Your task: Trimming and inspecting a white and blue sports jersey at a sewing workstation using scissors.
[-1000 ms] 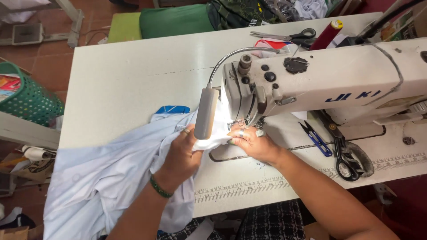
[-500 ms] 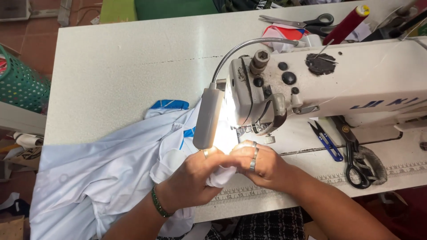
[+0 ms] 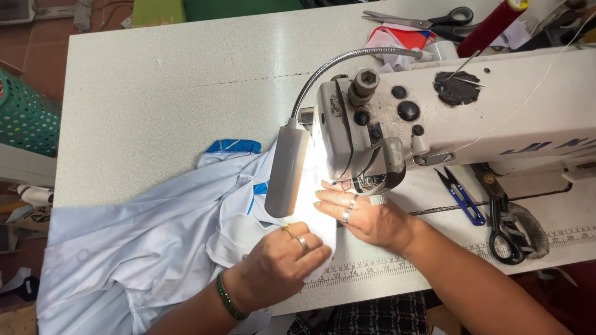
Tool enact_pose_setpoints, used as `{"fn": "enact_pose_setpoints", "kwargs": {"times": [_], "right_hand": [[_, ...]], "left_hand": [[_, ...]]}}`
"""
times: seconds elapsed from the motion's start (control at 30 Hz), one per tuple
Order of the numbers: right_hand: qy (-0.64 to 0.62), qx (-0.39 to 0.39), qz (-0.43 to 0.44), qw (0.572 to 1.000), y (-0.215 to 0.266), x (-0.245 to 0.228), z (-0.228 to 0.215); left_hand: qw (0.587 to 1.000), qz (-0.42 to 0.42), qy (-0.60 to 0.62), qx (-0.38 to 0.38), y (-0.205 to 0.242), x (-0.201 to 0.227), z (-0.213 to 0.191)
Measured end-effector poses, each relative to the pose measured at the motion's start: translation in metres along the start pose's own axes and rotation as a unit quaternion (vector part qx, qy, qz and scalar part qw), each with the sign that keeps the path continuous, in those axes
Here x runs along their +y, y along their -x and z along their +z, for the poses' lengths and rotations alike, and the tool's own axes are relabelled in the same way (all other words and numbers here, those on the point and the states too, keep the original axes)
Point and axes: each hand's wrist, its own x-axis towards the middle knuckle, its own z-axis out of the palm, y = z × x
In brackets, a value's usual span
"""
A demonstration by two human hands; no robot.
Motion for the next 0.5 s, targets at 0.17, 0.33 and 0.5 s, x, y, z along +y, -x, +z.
{"fn": "enact_pose_setpoints", "kwargs": {"times": [0.17,0.33,0.5], "right_hand": [[0.052,0.05,-0.068,0.995,-0.011,0.005,0.002],[0.071,0.057,-0.046,0.995,-0.007,0.004,0.006],[-0.007,0.014,-0.054,0.998,-0.009,-0.018,-0.001]], "left_hand": [[1.0,0.006,-0.008,-0.019,0.004,-0.001,0.004],[1.0,0.0,0.011,-0.009,0.008,-0.005,0.002],[1.0,-0.022,0.008,-0.019,0.013,-0.008,0.001]]}}
